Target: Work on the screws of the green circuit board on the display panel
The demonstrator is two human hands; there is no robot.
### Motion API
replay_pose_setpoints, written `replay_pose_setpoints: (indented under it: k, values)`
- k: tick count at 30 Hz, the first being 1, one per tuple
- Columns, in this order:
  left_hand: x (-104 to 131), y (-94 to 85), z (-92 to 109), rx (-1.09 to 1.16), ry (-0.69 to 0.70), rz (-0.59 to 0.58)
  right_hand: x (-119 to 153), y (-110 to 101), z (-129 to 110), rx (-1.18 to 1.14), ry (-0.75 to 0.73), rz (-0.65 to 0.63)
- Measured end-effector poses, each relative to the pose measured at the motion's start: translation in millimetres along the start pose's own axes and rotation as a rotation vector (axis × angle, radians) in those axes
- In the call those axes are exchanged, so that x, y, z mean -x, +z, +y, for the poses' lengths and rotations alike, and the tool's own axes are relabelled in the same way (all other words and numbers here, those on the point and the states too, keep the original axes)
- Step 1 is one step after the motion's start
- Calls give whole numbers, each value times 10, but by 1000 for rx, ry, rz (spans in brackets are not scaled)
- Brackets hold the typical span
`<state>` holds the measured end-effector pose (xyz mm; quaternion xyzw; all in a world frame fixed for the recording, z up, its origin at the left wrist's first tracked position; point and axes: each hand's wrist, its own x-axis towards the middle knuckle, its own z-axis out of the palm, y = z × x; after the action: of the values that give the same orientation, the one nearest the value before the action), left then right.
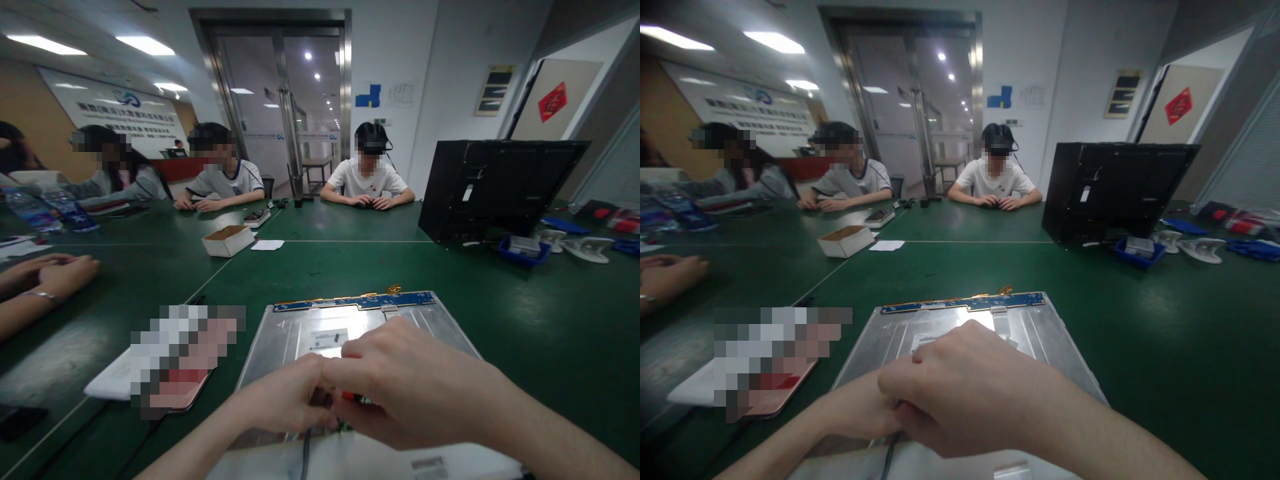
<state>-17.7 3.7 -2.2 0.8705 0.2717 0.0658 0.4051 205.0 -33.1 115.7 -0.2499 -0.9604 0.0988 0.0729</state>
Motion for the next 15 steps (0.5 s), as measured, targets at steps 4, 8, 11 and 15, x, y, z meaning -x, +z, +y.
replay_pose_setpoints:
  k: [4,8,11,15]
  values:
    - [41,52,-6,-4,-91,34,4,2,-5,-8,-14,-5]
    - [15,33,-3,14,-78,11,15,4,4,-37,-40,-5]
    - [-23,-9,11,-1,-7,21,24,12,16,-41,-53,18]
    - [-15,2,-15,-13,-18,-3,24,16,31,-38,-22,20]
